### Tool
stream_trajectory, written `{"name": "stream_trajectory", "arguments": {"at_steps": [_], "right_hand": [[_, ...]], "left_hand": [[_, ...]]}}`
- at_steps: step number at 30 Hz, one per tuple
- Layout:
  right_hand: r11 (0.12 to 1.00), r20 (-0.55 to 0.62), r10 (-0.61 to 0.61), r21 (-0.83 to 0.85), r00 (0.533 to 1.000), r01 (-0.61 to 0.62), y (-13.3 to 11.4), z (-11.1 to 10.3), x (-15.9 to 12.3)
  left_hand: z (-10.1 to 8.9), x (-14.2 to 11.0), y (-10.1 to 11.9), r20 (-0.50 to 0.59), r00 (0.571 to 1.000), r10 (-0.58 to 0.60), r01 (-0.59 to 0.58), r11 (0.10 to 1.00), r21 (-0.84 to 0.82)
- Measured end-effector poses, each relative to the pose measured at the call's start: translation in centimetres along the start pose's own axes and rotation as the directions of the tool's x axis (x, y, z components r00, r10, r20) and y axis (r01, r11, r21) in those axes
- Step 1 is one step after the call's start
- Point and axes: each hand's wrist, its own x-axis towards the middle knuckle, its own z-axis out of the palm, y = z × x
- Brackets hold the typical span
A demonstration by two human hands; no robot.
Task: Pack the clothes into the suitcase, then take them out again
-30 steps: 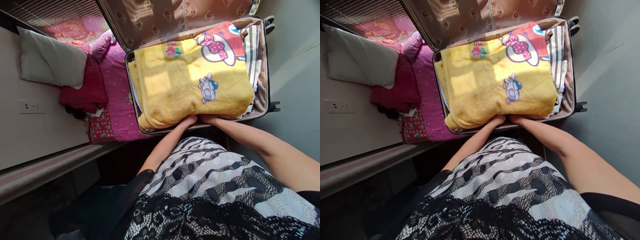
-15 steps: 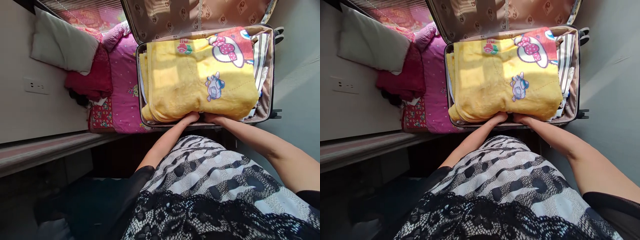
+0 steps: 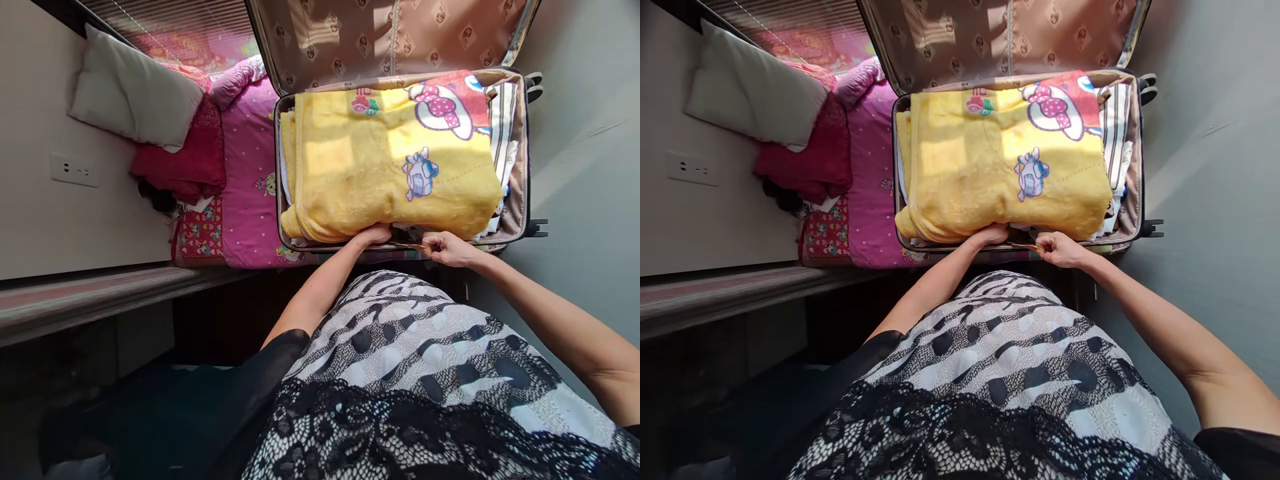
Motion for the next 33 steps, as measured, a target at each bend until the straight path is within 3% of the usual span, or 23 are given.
{"name": "stream_trajectory", "arguments": {"at_steps": [4,8,11,14,18,22,25,29,31,33], "right_hand": [[0.999,-0.243,0.026,-0.035,0.97,-0.036,1.3,2.5,-1.6],[0.985,-0.383,-0.083,-0.171,0.92,0.018,2.0,4.5,-1.0],[0.959,-0.402,-0.159,-0.279,0.902,0.044,2.2,5.1,-0.2],[0.945,-0.407,-0.155,-0.326,0.9,0.015,2.4,5.3,0.6],[0.927,-0.411,-0.12,-0.373,0.904,-0.046,2.4,5.2,1.3],[0.931,-0.394,-0.143,-0.364,0.908,-0.011,2.0,5.1,1.3],[0.95,-0.392,-0.179,-0.308,0.902,0.054,1.3,4.8,0.9],[0.966,-0.393,-0.218,-0.214,0.893,0.142,-0.5,3.5,0.3],[0.969,-0.391,-0.234,-0.17,0.89,0.18,-1.9,2.3,0.2],[0.964,-0.377,-0.261,-0.143,0.889,0.223,-3.5,1.2,0.4]], "left_hand": [[-1.4,-2.0,0.4,0.191,0.968,0.165,-0.153,0.985,-0.074],[-2.1,-3.7,0.3,0.165,0.962,0.219,-0.212,0.975,-0.06],[-2.2,-4.1,0.4,0.125,0.975,0.185,-0.183,0.983,-0.028],[-2.2,-4.3,0.9,0.097,0.977,0.19,-0.2,0.975,0.1],[-2.1,-5.2,2.0,0.114,0.972,0.206,-0.235,0.887,0.397],[-2.4,-7.9,3.4,0.046,0.977,0.207,-0.193,0.78,0.595],[-4.3,-11.9,4.9,-0.014,0.949,0.316,-0.225,0.707,0.671],[-8.9,-18.7,7.7,-0.075,0.861,0.502,-0.289,0.607,0.741],[-11.0,-20.8,9.1,-0.039,0.839,0.543,-0.316,0.545,0.777],[-12.4,-21.1,10.3,0.048,0.829,0.558,-0.37,0.482,0.794]]}}
